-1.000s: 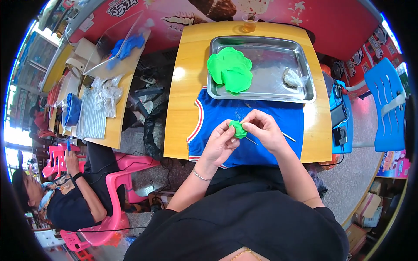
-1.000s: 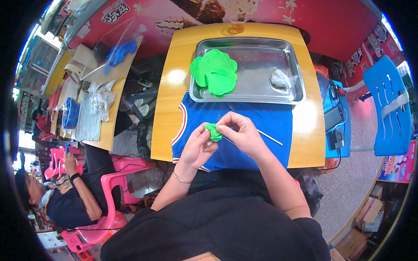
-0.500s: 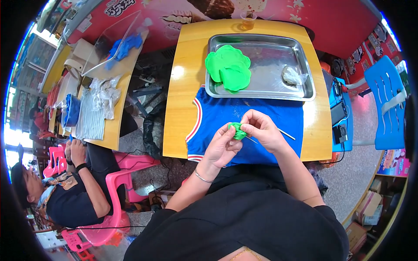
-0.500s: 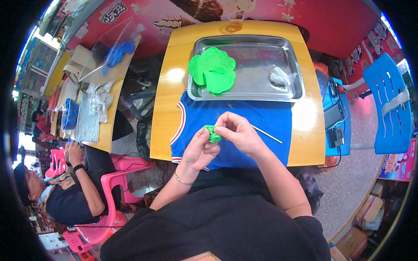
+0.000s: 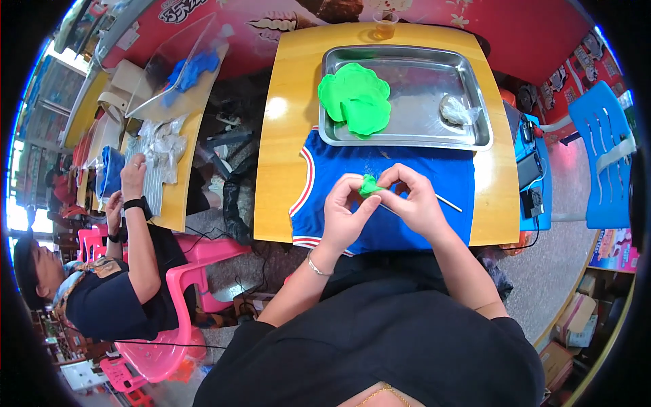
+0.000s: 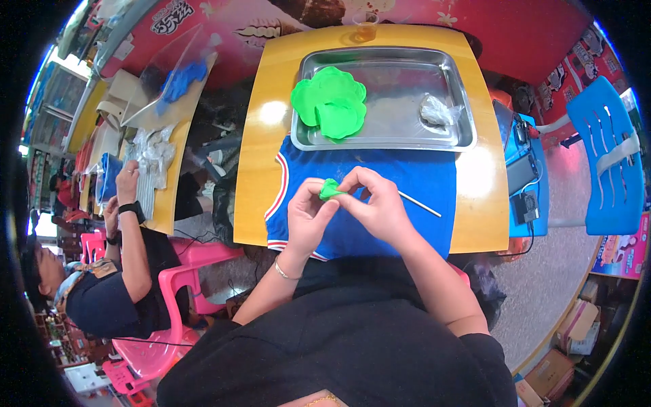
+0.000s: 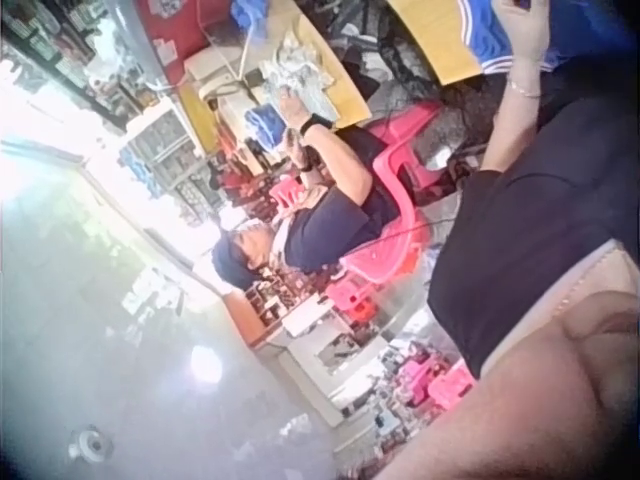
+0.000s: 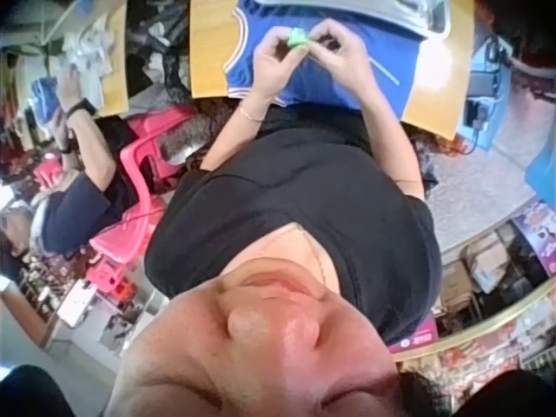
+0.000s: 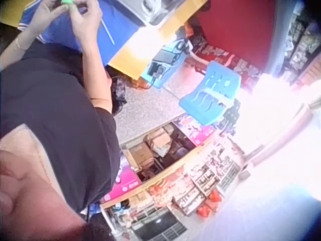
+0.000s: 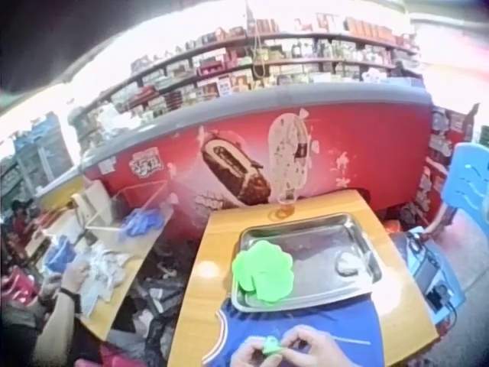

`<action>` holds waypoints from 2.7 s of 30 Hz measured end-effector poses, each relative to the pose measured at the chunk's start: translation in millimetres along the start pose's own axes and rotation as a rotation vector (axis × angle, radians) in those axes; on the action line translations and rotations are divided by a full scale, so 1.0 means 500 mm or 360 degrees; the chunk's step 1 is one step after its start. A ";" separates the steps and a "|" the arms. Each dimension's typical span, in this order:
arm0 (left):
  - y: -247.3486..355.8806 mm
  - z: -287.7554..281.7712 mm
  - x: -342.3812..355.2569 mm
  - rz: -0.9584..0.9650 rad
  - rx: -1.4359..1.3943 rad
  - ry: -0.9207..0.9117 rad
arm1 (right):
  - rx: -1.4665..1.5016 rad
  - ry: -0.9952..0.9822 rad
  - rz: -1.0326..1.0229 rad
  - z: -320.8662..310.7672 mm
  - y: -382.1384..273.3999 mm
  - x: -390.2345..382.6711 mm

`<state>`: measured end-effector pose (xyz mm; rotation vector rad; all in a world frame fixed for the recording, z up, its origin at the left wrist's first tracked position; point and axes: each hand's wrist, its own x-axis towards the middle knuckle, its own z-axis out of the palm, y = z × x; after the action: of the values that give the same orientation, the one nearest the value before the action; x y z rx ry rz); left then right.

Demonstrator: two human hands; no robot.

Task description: Shaping and filling small green dough or clay pieces on a metal tray.

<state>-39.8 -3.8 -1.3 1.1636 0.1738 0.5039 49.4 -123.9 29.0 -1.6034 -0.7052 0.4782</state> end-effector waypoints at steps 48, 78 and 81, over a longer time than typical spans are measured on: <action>0.008 -0.022 -0.004 -0.0399 -0.0506 -0.0204 | 0.0220 0.0342 -0.0116 0.009 -0.006 -0.036; 0.070 -0.003 -0.007 -0.0132 0.0670 -0.0355 | 0.0956 0.0471 0.0282 -0.053 -0.034 0.015; 0.062 -0.008 -0.007 -0.0202 0.0560 -0.0413 | 0.0469 -0.0412 0.0161 -0.043 -0.038 -0.004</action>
<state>-53.4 6.9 24.9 1.5385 0.1134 0.2098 59.2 -140.0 51.0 -1.3164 -0.7110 0.8355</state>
